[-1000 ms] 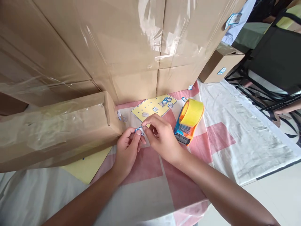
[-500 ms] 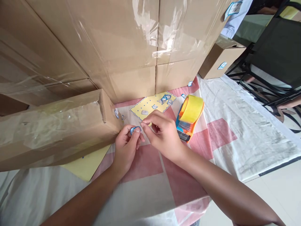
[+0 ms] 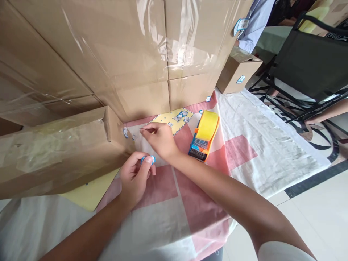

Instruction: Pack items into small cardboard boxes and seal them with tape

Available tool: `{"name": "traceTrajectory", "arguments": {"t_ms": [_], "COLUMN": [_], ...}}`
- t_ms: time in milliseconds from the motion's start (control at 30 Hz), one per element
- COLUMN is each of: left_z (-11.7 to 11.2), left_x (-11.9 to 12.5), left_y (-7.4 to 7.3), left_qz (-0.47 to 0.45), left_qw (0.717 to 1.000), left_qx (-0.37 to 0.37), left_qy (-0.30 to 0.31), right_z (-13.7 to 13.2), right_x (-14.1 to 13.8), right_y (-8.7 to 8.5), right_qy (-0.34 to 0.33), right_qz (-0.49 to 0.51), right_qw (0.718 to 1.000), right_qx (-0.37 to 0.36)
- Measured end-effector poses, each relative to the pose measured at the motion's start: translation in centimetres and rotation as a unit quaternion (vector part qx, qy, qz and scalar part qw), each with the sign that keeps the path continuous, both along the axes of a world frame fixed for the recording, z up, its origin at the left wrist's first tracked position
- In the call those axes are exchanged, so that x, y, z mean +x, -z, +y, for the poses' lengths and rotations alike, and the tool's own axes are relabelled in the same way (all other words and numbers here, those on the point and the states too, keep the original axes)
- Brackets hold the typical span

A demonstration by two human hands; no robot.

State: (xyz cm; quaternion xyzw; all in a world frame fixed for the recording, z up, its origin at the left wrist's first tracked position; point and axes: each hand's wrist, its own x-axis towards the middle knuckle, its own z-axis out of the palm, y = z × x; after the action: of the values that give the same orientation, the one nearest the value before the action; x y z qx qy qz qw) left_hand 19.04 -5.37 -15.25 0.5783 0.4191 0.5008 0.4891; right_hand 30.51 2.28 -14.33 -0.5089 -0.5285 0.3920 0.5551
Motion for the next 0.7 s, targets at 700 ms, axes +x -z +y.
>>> {"name": "traceTrajectory", "arguments": {"t_ms": [700], "left_z": [-0.1], "left_x": [0.2], "left_y": [-0.4], "left_qz": [0.027], "left_qw": [0.999], "left_qx": [-0.010], "left_qy": [-0.016], "right_z": [0.8], "right_x": [-2.5], "right_y": [3.1], "right_qy": [-0.231], "right_qz": [0.008], "right_qw": [0.971], "right_qx": [0.053]}}
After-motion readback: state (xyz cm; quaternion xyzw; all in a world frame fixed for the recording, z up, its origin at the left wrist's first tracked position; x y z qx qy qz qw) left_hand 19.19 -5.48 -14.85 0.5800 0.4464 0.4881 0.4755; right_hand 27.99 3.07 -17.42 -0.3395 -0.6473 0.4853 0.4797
